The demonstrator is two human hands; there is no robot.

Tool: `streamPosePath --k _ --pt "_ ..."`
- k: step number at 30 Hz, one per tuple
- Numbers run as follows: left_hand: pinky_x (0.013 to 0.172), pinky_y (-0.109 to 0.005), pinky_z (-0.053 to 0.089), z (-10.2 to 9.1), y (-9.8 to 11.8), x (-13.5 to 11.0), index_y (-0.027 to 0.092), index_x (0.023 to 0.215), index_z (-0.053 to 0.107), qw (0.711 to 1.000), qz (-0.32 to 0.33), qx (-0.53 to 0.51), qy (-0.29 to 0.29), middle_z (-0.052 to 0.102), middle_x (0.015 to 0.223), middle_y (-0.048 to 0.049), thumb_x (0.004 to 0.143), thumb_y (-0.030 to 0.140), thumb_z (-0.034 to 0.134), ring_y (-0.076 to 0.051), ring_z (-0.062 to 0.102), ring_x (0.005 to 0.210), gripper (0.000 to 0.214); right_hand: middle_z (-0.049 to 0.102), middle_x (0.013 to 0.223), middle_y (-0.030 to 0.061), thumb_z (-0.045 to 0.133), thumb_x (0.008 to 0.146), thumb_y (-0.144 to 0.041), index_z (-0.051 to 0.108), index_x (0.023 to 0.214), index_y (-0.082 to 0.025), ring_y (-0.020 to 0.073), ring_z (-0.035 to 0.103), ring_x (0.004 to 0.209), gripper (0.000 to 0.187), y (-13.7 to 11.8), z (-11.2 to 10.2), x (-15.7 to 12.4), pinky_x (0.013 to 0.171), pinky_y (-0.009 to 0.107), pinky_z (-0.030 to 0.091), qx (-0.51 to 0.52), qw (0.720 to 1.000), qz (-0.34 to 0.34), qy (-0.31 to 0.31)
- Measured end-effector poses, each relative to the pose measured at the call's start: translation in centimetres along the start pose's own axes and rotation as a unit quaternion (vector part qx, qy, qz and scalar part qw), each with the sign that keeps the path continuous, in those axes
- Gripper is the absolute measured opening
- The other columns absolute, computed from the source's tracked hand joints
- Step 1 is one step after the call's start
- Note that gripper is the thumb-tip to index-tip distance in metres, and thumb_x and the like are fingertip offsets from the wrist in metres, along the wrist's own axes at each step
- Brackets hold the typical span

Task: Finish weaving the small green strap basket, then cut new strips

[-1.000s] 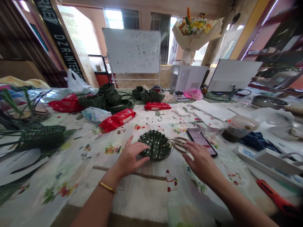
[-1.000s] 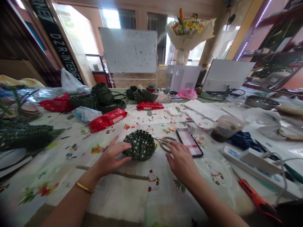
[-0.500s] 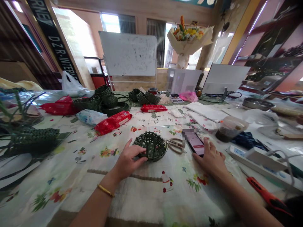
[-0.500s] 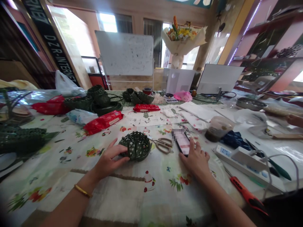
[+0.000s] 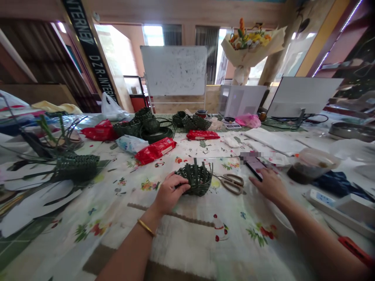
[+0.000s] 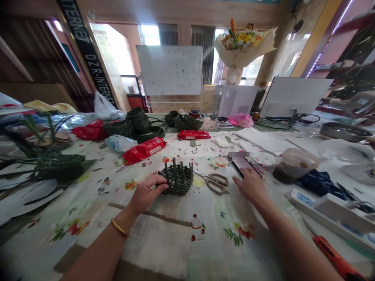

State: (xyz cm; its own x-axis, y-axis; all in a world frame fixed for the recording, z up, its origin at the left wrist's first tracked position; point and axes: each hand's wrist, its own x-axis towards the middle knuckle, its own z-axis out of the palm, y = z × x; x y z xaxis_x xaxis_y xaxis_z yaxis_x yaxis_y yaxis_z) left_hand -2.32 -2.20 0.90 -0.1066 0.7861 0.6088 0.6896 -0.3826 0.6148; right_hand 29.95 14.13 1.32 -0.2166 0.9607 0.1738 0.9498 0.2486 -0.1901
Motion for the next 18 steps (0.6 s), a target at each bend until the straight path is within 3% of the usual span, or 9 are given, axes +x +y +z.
streamPosePath --k 3,8,14,16,18 --pt "0.107 -0.049 0.028 -0.1 0.5 0.2 0.02 0.074 0.066 0.999 0.041 0.011 -0.007 0.071 0.076 -0.0009 0.079 0.027 0.066 -0.016 0.066 0.075 0.008 0.066 0.111 0.0114 0.045 0.086 -0.041 0.065 0.109 -0.018 0.0271 0.061 0.1 0.039 -2.8 0.1 -0.9 0.087 0.035 0.044 0.046 0.993 -0.098 -0.057" --pt "0.111 -0.049 0.019 -0.1 0.9 0.4 0.02 0.072 0.066 0.994 0.099 0.044 -0.017 0.071 0.072 0.0008 0.079 0.024 0.066 -0.015 0.066 0.076 0.008 0.069 0.102 0.0108 0.048 0.084 -0.037 0.069 0.098 -0.017 0.0255 0.062 0.095 0.032 -6.2 0.9 -1.2 0.082 0.031 0.044 0.072 0.975 -0.183 -0.107" --pt "0.112 -0.051 0.012 0.0 0.0 -0.2 0.021 0.079 0.066 0.994 0.06 0.05 -0.074 0.072 0.08 -0.0004 0.072 0.025 0.073 -0.018 0.065 0.088 0.011 0.064 0.113 0.0136 0.049 0.084 -0.03 0.061 0.116 -0.015 0.0251 0.057 0.106 0.038 -6.0 1.2 -1.2 0.09 0.031 0.04 0.069 0.973 -0.179 -0.125" --pt "0.111 -0.054 0.011 0.3 0.2 -0.3 0.02 0.09 0.066 0.996 0.032 0.041 -0.068 0.072 0.092 -0.0043 0.07 0.028 0.075 -0.021 0.064 0.094 0.023 0.064 0.111 0.0157 0.053 0.08 -0.03 0.061 0.114 -0.013 0.0275 0.058 0.104 0.039 -5.5 1.1 -1.2 0.087 0.033 0.041 0.059 0.977 -0.157 -0.133" --pt "0.111 -0.055 0.01 0.6 0.7 -0.3 0.02 0.091 0.065 0.998 0.014 0.022 -0.054 0.072 0.093 -0.0049 0.071 0.026 0.073 -0.021 0.064 0.095 0.022 0.067 0.099 0.017 0.058 0.075 -0.031 0.066 0.101 -0.013 0.0305 0.061 0.094 0.033 -5.0 1.0 -1.2 0.076 0.034 0.043 0.049 0.98 -0.128 -0.145"
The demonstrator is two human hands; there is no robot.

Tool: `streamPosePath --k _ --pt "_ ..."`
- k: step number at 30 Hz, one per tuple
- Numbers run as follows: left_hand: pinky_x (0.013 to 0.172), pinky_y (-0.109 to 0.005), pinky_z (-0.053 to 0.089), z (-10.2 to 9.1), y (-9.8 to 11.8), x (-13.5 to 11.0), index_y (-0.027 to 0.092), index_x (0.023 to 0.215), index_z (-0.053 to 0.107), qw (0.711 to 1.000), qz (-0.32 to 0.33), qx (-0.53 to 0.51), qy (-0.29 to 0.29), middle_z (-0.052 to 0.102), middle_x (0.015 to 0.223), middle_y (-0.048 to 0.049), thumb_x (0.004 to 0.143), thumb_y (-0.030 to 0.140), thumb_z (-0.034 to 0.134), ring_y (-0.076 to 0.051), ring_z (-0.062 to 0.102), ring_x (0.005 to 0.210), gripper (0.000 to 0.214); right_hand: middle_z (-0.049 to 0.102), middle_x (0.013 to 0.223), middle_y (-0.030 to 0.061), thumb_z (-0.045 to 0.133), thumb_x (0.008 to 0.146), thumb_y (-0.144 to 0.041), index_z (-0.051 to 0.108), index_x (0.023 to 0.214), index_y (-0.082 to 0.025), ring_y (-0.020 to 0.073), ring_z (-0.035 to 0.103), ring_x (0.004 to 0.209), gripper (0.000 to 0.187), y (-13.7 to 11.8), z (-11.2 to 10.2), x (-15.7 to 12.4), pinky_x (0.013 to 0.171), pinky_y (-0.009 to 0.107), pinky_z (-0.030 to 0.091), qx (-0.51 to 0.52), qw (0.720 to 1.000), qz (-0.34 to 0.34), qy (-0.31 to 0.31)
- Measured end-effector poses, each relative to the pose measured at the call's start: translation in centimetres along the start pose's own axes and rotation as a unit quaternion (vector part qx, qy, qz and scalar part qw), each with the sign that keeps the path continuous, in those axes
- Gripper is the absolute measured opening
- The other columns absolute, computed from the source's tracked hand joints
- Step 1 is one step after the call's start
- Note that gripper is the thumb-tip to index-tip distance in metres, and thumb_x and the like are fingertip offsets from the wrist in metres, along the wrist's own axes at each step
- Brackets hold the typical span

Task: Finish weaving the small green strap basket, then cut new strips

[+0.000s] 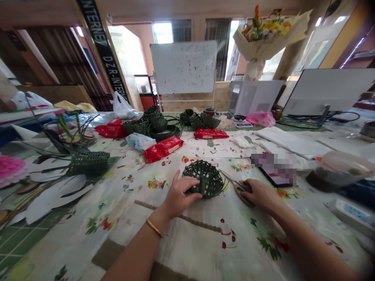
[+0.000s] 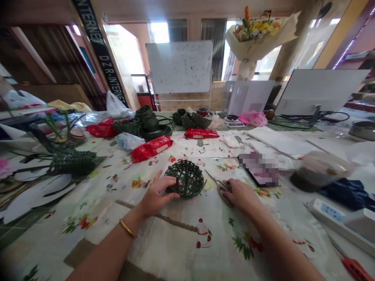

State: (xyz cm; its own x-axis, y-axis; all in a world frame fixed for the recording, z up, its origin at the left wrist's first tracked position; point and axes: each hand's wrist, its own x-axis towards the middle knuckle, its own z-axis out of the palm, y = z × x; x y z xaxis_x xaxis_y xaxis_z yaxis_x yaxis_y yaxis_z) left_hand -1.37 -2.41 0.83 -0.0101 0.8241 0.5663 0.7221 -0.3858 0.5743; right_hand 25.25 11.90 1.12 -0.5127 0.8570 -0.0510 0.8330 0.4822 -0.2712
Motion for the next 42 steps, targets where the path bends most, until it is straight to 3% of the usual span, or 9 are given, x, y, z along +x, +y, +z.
streamPosePath --k 3,6,8,10,12,17,21,29,42 --pt "0.11 -0.052 0.019 0.1 0.9 0.3 0.02 0.077 0.066 0.999 -0.025 -0.03 0.033 0.071 0.079 -0.0011 0.075 0.021 0.068 -0.017 0.065 0.08 0.002 0.068 0.078 0.0132 0.057 0.072 -0.035 0.067 0.077 -0.015 0.0285 0.063 0.075 0.023 0.4 -0.4 0.0 0.061 0.032 0.041 0.007 0.999 0.037 -0.022" --pt "0.092 -0.04 0.044 -0.2 1.5 0.5 0.019 0.072 0.068 0.986 -0.118 -0.074 0.092 0.069 0.073 -0.0018 0.073 0.023 0.069 -0.017 0.062 0.072 0.005 0.067 0.072 0.0084 0.054 0.076 -0.042 0.064 0.079 -0.017 0.0215 0.061 0.065 0.028 0.3 -0.9 -0.3 0.056 0.029 0.04 0.214 0.974 0.057 -0.052" --pt "0.074 -0.031 0.05 -0.4 1.8 0.6 0.018 0.078 0.07 0.963 -0.196 -0.134 0.13 0.07 0.076 -0.0035 0.071 0.027 0.07 -0.017 0.062 0.072 0.011 0.063 0.068 0.0048 0.056 0.075 -0.048 0.062 0.083 -0.018 0.0172 0.057 0.06 0.031 -0.1 -1.3 -0.9 0.055 0.027 0.04 0.441 0.896 0.017 -0.054" --pt "0.065 -0.027 0.051 -0.5 2.1 0.6 0.017 0.082 0.071 0.933 -0.249 -0.212 0.148 0.071 0.076 -0.0039 0.069 0.029 0.071 -0.016 0.063 0.069 0.018 0.058 0.067 0.0019 0.062 0.071 -0.053 0.06 0.086 -0.019 0.0145 0.051 0.058 0.037 -1.1 -1.4 -1.9 0.054 0.027 0.038 0.582 0.81 -0.062 -0.024" --pt "0.063 -0.025 0.051 -0.3 2.5 0.6 0.017 0.083 0.072 0.91 -0.269 -0.277 0.148 0.073 0.076 -0.004 0.069 0.03 0.072 -0.016 0.064 0.068 0.02 0.057 0.068 0.0005 0.067 0.066 -0.053 0.06 0.092 -0.02 0.0135 0.049 0.057 0.043 -2.7 -1.3 -3.1 0.054 0.026 0.037 0.603 0.789 -0.116 -0.001" --pt "0.065 -0.027 0.053 0.6 3.3 0.3 0.017 0.082 0.073 0.919 -0.245 -0.279 0.137 0.073 0.076 -0.0043 0.071 0.028 0.071 -0.016 0.065 0.069 0.016 0.052 0.068 -0.0019 0.072 0.064 -0.033 0.055 0.079 -0.02 0.015 0.047 0.063 0.026 -6.9 -0.4 -5.5 0.058 0.027 0.038 0.377 0.916 -0.136 -0.032" --pt "0.065 -0.026 0.051 0.8 3.5 0.1 0.018 0.081 0.073 0.951 -0.192 -0.202 0.131 0.069 0.075 -0.0039 0.074 0.026 0.069 -0.016 0.062 0.07 0.012 0.052 0.068 -0.0028 0.065 0.069 -0.031 0.05 0.077 -0.021 0.0153 0.046 0.064 0.02 -7.9 0.0 -5.7 0.058 0.026 0.038 0.262 0.958 -0.119 0.0" --pt "0.069 -0.028 0.047 0.7 3.8 0.0 0.017 0.077 0.073 0.986 -0.09 -0.074 0.117 0.066 0.072 -0.0043 0.074 0.021 0.071 -0.016 0.058 0.073 0.005 0.054 0.068 -0.0022 0.063 0.075 -0.036 0.052 0.074 -0.02 0.0141 0.046 0.062 0.019 -7.7 1.4 -5.5 0.056 0.024 0.035 0.216 0.964 -0.156 -0.003" --pt "0.069 -0.029 0.046 0.7 4.1 0.0 0.018 0.077 0.073 0.989 -0.083 -0.048 0.109 0.065 0.068 -0.0028 0.075 0.02 0.07 -0.017 0.057 0.072 0.004 0.058 0.07 0.0004 0.056 0.081 -0.041 0.052 0.076 -0.02 0.0157 0.05 0.063 0.022 -8.3 2.3 -5.9 0.057 0.025 0.037 0.206 0.963 -0.171 -0.011"
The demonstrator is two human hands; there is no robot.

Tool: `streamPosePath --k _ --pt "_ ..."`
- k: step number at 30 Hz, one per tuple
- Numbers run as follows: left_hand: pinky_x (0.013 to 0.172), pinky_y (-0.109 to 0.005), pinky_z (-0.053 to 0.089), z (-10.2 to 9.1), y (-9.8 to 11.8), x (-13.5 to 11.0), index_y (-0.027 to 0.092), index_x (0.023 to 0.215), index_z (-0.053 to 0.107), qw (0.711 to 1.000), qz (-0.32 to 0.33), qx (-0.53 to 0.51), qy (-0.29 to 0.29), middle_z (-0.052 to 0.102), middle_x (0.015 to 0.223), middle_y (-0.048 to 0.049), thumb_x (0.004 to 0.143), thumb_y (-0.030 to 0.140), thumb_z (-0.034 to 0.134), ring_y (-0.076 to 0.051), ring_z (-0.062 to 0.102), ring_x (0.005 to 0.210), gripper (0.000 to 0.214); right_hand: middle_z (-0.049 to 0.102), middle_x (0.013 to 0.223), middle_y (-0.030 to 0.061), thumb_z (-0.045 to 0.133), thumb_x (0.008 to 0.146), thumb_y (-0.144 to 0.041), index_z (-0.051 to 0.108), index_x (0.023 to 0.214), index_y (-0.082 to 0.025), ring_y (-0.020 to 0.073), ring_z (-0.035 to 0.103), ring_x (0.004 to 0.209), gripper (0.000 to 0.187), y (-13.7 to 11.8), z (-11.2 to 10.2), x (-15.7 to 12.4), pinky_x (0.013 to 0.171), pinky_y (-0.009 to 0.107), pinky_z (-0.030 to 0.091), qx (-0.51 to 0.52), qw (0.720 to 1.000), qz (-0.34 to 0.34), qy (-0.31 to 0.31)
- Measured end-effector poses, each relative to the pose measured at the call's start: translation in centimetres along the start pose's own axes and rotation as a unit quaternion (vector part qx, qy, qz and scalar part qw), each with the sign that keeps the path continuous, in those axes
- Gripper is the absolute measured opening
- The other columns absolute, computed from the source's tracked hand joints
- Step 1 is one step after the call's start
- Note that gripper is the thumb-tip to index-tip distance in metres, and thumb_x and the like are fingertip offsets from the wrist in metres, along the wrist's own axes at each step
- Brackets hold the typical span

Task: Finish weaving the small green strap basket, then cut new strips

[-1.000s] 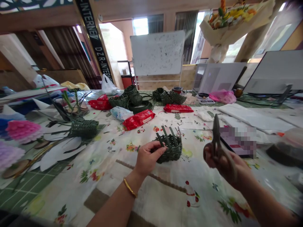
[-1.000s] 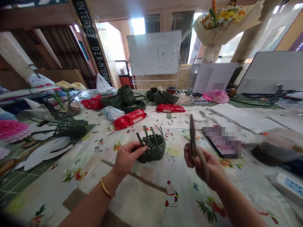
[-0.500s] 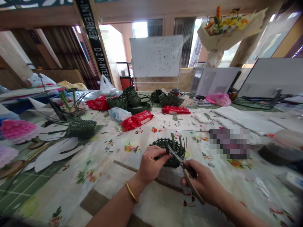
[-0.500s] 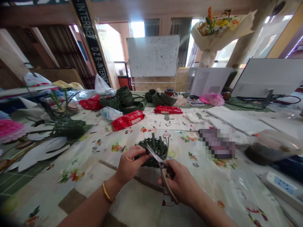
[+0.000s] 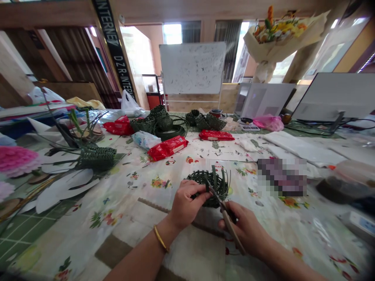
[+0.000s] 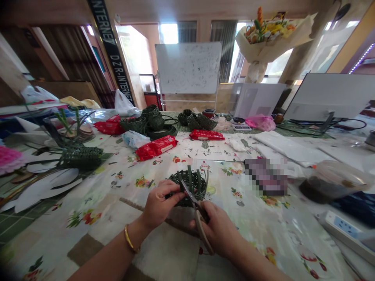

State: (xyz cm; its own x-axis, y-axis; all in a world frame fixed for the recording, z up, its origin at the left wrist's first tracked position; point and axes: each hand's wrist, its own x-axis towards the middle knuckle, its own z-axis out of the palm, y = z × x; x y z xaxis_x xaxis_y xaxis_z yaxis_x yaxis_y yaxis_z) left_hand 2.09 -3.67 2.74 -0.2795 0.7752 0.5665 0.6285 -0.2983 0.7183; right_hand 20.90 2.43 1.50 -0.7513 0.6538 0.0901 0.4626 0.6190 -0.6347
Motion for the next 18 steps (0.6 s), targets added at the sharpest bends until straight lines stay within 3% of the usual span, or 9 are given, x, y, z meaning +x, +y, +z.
streamPosePath --k 11,15,18 --pt "0.071 -0.032 0.042 -0.6 -0.2 0.3 0.017 0.08 0.071 0.998 0.061 0.031 0.001 0.065 0.068 -0.0033 0.079 0.022 0.066 -0.017 0.056 0.07 0.007 0.051 0.06 -0.0025 0.057 0.08 -0.042 0.048 0.065 -0.02 0.0124 0.044 0.056 0.029 0.5 -0.6 0.0 0.052 0.023 0.032 0.01 1.0 0.011 0.009" --pt "0.08 -0.037 0.038 -1.7 -0.1 0.8 0.017 0.088 0.067 0.989 0.12 0.087 0.003 0.066 0.071 -0.0031 0.082 0.018 0.06 -0.018 0.056 0.076 0.009 0.046 0.057 -0.0037 0.06 0.075 -0.05 0.049 0.064 -0.019 0.0104 0.04 0.053 0.035 0.5 -1.5 0.2 0.049 0.022 0.031 0.152 0.987 0.051 -0.032" --pt "0.086 -0.041 0.035 -2.8 0.4 1.3 0.018 0.093 0.066 0.977 0.165 0.133 -0.01 0.066 0.074 -0.0034 0.085 0.018 0.053 -0.019 0.055 0.08 0.015 0.043 0.053 -0.0055 0.062 0.069 -0.057 0.051 0.069 -0.018 0.0076 0.036 0.045 0.041 0.4 -2.6 0.1 0.043 0.021 0.029 0.307 0.941 0.092 -0.113"
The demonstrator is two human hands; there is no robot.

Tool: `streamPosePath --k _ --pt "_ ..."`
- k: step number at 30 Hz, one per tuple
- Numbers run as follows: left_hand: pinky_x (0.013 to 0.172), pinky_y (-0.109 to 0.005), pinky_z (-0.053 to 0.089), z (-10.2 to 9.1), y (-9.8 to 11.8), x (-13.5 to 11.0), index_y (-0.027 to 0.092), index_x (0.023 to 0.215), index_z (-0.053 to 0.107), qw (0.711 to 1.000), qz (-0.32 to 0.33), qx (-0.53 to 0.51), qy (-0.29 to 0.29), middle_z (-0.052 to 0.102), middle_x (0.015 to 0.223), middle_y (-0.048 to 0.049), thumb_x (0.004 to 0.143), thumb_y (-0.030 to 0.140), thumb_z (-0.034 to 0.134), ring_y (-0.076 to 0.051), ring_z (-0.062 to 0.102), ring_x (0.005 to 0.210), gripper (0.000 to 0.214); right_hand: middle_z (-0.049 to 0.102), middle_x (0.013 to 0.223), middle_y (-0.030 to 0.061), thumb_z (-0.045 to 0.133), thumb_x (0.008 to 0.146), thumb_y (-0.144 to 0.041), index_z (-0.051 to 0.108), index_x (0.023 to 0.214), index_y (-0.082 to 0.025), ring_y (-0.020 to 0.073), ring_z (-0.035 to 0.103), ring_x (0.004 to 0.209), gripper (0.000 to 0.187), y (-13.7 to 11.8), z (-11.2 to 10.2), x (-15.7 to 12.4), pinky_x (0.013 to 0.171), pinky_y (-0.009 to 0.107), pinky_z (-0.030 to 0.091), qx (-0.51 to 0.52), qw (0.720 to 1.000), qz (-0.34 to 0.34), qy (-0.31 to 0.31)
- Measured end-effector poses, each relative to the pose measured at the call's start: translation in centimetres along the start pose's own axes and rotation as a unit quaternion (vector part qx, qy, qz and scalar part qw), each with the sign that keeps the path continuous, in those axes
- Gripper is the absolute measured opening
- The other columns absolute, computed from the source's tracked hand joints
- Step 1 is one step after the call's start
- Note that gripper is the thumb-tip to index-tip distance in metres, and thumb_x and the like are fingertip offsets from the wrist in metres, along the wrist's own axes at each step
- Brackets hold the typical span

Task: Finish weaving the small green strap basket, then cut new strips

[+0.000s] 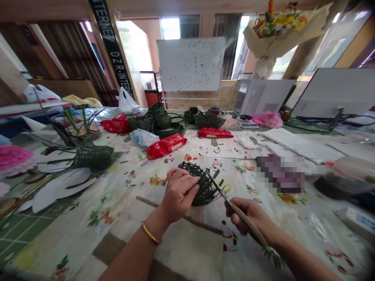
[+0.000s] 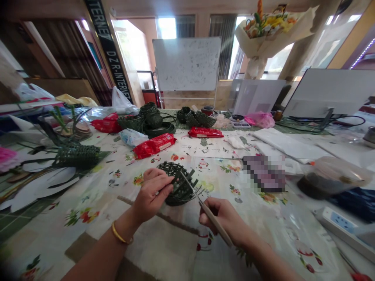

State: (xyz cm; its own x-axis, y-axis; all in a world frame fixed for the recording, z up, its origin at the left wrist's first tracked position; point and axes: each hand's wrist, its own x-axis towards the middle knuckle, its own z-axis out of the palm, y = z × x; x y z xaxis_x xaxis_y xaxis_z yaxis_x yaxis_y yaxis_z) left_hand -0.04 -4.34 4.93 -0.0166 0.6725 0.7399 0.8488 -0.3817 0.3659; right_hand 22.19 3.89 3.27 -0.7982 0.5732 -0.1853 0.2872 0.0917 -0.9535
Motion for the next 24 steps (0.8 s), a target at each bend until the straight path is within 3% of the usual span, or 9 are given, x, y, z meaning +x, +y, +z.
streamPosePath --k 3,9,15,24 --pt "0.088 -0.041 0.032 -1.0 0.2 0.6 0.019 0.095 0.065 0.998 0.03 0.042 -0.029 0.066 0.072 -0.0023 0.087 0.021 0.052 -0.018 0.053 0.078 0.016 0.042 0.054 -0.0061 0.065 0.065 -0.06 0.052 0.073 -0.017 0.0056 0.035 0.044 0.046 -0.5 -0.9 -0.5 0.041 0.019 0.027 0.052 0.997 0.023 -0.054" --pt "0.083 -0.038 0.03 -1.5 0.3 1.5 0.018 0.088 0.065 0.986 0.085 0.092 -0.109 0.065 0.068 -0.0018 0.089 0.026 0.051 -0.018 0.052 0.075 0.017 0.042 0.058 -0.0054 0.058 0.071 -0.065 0.051 0.077 -0.016 0.0056 0.036 0.047 0.051 -0.8 -3.0 -1.4 0.043 0.018 0.029 -0.001 0.994 0.016 -0.11" --pt "0.092 -0.038 0.028 -1.3 0.2 2.7 0.019 0.087 0.067 0.973 0.113 0.078 -0.185 0.065 0.074 -0.0023 0.091 0.029 0.048 -0.017 0.053 0.081 0.021 0.044 0.052 -0.0047 0.052 0.073 -0.071 0.054 0.077 -0.015 0.0069 0.039 0.042 0.056 -1.1 -6.3 -1.9 0.042 0.02 0.028 -0.041 0.981 0.003 -0.19" --pt "0.098 -0.04 0.024 -0.4 0.9 3.7 0.02 0.087 0.067 0.964 0.135 0.069 -0.217 0.067 0.073 -0.0009 0.088 0.025 0.054 -0.017 0.055 0.084 0.014 0.046 0.047 -0.0051 0.058 0.074 -0.063 0.057 0.072 -0.014 0.0059 0.041 0.037 0.049 -1.0 -8.8 -2.6 0.037 0.018 0.027 -0.025 0.975 0.049 -0.215"
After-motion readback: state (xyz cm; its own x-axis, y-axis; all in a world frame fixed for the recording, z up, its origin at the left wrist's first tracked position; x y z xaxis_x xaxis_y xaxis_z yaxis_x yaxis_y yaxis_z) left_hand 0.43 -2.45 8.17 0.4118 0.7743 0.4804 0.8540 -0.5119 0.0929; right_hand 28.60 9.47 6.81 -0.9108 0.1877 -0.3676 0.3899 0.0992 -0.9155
